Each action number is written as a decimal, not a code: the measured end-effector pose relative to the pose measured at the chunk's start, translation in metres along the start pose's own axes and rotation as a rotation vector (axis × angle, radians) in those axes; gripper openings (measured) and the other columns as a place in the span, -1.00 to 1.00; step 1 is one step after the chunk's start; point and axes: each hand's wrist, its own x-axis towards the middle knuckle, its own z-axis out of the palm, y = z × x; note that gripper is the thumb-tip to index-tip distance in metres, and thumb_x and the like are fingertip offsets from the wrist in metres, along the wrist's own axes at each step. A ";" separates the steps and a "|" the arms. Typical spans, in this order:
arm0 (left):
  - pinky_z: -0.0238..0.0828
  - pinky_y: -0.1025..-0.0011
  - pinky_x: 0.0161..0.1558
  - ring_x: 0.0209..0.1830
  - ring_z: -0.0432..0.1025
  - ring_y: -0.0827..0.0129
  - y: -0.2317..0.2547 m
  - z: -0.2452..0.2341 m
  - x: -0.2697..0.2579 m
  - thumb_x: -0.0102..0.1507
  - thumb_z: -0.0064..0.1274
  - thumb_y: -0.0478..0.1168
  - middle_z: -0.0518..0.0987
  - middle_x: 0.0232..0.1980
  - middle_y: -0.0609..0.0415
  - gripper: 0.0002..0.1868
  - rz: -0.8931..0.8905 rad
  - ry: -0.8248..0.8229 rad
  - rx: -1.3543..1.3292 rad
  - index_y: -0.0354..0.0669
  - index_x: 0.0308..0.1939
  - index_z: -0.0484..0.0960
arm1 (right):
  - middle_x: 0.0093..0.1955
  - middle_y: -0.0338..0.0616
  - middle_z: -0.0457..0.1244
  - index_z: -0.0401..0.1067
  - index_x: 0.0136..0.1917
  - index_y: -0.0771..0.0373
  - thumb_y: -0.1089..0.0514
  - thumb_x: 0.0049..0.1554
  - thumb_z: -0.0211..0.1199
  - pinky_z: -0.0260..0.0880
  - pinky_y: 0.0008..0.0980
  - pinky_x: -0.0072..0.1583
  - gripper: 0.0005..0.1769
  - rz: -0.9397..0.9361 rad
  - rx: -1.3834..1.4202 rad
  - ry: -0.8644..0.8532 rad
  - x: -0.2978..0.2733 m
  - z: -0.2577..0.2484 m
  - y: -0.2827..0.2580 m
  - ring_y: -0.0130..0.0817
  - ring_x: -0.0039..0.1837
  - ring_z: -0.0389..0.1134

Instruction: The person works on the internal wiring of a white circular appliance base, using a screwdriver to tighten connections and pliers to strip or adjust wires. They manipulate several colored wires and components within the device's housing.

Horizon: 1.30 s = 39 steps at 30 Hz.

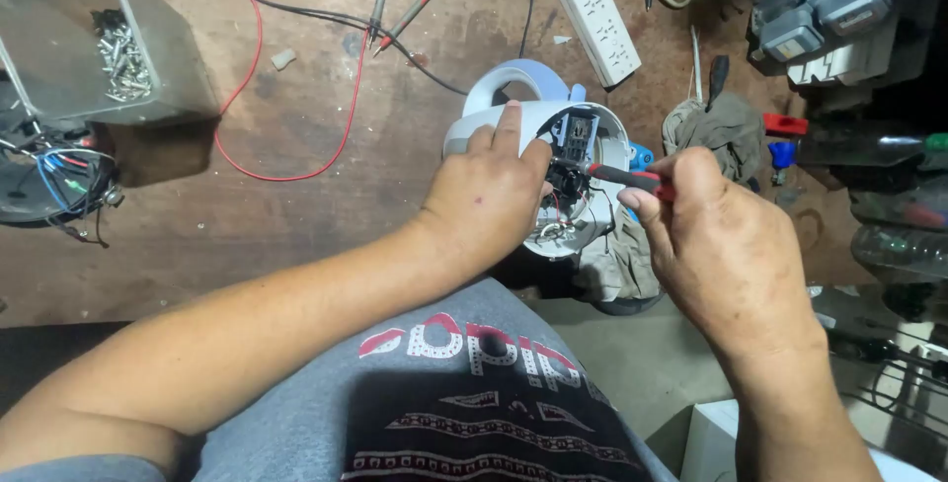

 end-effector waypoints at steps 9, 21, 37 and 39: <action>0.64 0.06 -0.36 0.09 0.60 -0.07 -0.001 -0.004 -0.001 0.25 0.48 0.19 0.56 0.59 -0.42 -0.54 0.040 0.003 -0.043 0.09 0.06 0.74 | 0.31 -0.04 0.49 0.35 0.53 0.13 -0.05 0.45 0.39 0.56 0.31 0.07 -0.50 0.016 0.221 -0.091 -0.002 -0.024 -0.008 0.14 0.17 0.57; 0.64 0.08 -0.30 0.11 0.60 -0.07 -0.003 -0.005 -0.001 0.26 0.46 0.21 0.57 0.61 -0.43 -0.55 0.061 0.000 -0.046 0.13 0.08 0.75 | 0.52 0.16 0.31 0.29 0.58 0.27 0.10 0.44 0.41 0.52 0.39 -0.13 -0.44 -0.020 0.218 -0.040 -0.001 -0.033 -0.019 0.30 0.04 0.52; 0.65 0.09 -0.42 0.15 0.61 -0.12 0.000 0.000 -0.003 0.29 0.46 0.18 0.56 0.62 -0.46 -0.59 0.070 0.002 -0.032 0.13 0.06 0.73 | -0.25 0.08 0.42 0.36 0.20 0.15 -0.43 0.70 0.21 0.44 0.27 -0.23 -0.39 0.074 -0.176 -0.036 -0.013 0.018 0.020 0.37 -0.18 0.51; 0.61 0.13 -0.33 0.03 0.62 -0.05 -0.005 0.000 -0.001 0.26 0.47 0.21 0.59 0.57 -0.52 -0.53 0.052 0.011 -0.001 0.09 0.06 0.70 | -0.25 0.07 0.38 0.42 0.03 0.13 -0.53 0.76 0.07 0.40 0.23 -0.24 -0.24 0.074 -0.212 0.037 -0.013 0.036 0.035 0.31 -0.21 0.49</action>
